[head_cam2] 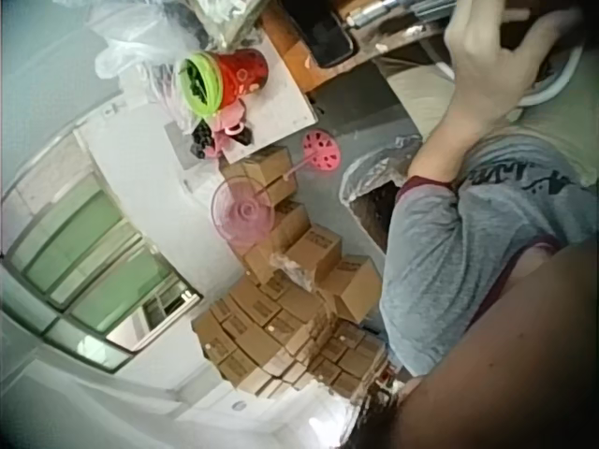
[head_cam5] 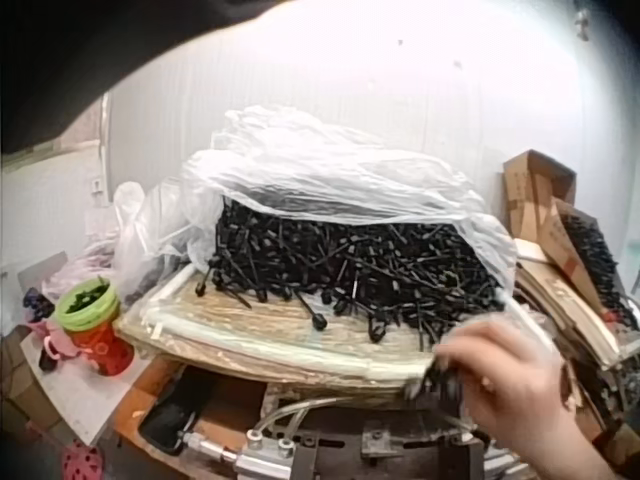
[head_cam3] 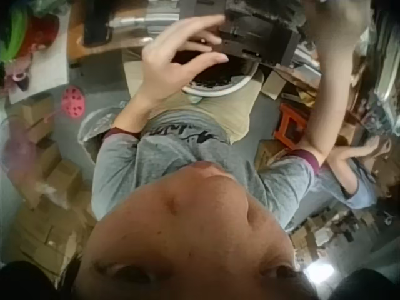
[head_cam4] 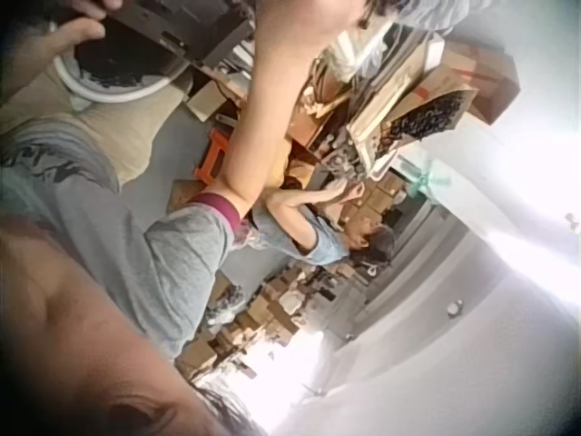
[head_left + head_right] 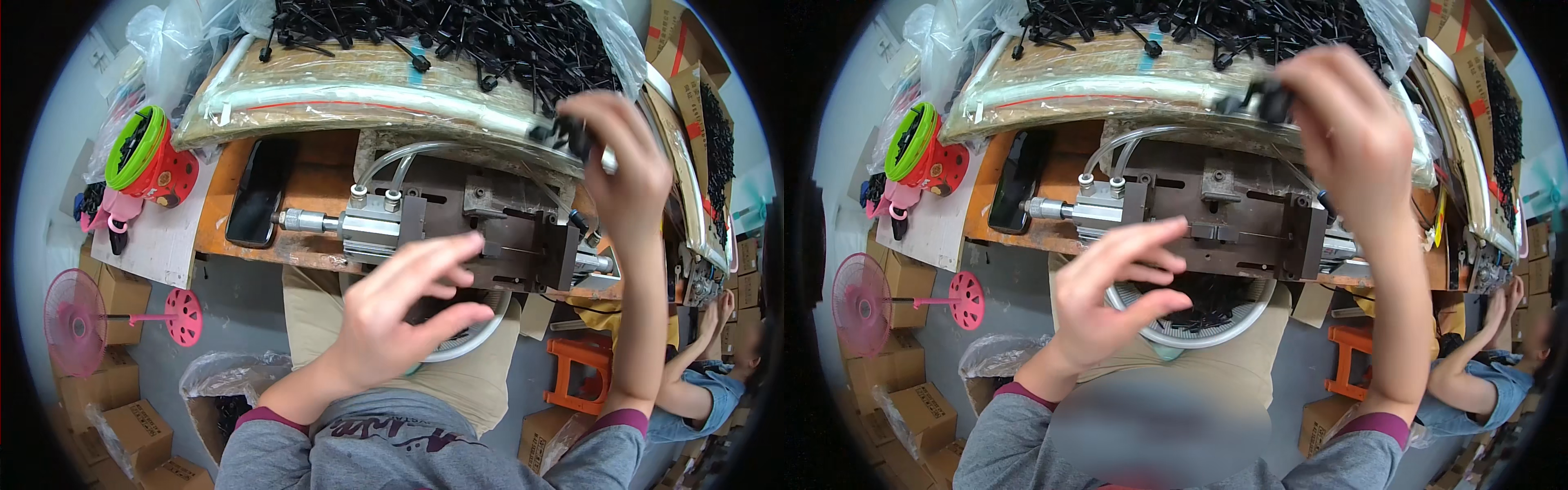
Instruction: Assembling small black plastic cable connectors using a manual or pneumatic press machine at a workbench.
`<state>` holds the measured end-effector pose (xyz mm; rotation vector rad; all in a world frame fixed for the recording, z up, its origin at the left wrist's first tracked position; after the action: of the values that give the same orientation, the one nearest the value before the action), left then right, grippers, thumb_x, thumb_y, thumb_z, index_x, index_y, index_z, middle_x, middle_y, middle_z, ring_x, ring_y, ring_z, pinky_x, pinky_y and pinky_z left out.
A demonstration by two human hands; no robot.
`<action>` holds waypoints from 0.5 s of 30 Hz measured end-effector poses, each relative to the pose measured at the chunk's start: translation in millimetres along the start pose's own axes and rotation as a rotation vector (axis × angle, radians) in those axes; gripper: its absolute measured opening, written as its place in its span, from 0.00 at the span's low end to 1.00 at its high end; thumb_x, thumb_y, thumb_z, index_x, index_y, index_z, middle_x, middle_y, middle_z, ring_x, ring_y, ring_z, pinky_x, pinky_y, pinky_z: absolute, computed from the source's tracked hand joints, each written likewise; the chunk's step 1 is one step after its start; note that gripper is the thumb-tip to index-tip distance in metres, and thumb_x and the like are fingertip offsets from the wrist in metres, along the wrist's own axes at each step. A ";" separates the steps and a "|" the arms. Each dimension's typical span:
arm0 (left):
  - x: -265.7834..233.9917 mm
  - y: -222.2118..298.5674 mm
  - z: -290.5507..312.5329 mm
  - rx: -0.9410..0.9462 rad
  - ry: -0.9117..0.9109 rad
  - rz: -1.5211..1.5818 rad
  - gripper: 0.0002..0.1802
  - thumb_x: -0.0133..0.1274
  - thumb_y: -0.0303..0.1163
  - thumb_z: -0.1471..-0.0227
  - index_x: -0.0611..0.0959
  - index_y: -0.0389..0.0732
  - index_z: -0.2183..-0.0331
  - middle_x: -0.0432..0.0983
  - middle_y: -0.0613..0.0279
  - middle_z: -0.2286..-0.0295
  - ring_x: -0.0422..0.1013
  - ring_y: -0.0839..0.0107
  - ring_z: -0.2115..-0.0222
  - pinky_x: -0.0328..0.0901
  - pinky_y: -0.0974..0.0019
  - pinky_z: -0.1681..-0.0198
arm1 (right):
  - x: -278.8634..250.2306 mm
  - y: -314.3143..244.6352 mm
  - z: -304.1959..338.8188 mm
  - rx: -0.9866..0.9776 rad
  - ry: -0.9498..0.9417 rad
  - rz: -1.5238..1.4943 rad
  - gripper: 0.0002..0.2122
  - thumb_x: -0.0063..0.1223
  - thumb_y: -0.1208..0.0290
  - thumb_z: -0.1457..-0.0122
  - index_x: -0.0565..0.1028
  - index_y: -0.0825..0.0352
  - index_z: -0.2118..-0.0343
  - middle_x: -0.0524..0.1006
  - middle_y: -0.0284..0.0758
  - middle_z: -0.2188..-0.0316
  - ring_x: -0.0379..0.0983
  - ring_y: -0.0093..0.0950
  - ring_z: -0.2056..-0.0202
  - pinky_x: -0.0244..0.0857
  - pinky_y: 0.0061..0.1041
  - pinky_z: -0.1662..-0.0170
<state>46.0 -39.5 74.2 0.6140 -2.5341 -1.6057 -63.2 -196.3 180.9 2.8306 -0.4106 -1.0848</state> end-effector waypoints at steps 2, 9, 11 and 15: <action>-6.1 2.4 -8.1 -0.097 0.121 0.207 0.31 0.65 0.15 0.60 0.78 0.31 0.49 0.75 0.48 0.52 0.78 0.65 0.60 0.77 0.67 0.58 | -1.4 -35.7 20.2 -0.170 0.017 -0.057 0.13 0.58 0.81 0.57 0.79 0.76 0.65 0.78 0.44 0.68 0.76 0.33 0.73 0.72 0.28 0.69; 4.8 13.8 -0.3 0.171 -0.024 -0.083 0.22 0.69 0.22 0.63 0.86 0.37 0.60 0.82 0.55 0.64 0.77 0.68 0.64 0.73 0.69 0.65 | -3.7 -81.9 63.8 -0.088 -0.029 -0.105 0.17 0.57 0.79 0.60 0.80 0.81 0.63 0.78 0.52 0.62 0.75 0.31 0.75 0.70 0.24 0.73; 8.7 11.7 7.8 0.160 -0.034 -0.155 0.22 0.70 0.24 0.65 0.87 0.37 0.61 0.81 0.55 0.63 0.77 0.66 0.65 0.73 0.68 0.64 | -7.5 -77.2 74.5 -0.027 -0.034 -0.084 0.17 0.59 0.81 0.58 0.80 0.79 0.62 0.79 0.51 0.59 0.76 0.31 0.73 0.70 0.23 0.73; 27.8 -8.6 22.7 0.210 -0.047 -0.380 0.18 0.69 0.24 0.63 0.85 0.35 0.65 0.79 0.52 0.57 0.78 0.65 0.66 0.73 0.67 0.66 | -14.3 -68.9 91.3 0.180 0.032 -0.053 0.17 0.63 0.85 0.56 0.81 0.73 0.59 0.78 0.46 0.56 0.77 0.30 0.69 0.73 0.23 0.67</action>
<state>16.7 -33.7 52.4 1.1536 -2.7714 -1.4703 -119.1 -124.4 110.2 3.0277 -0.4552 -1.0603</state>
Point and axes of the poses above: each hand's wrist, its own z-axis away from the middle knuckle, its own x-axis out of the palm, y = z × x, the point moved 7 cm from there along -z, towards the middle knuckle
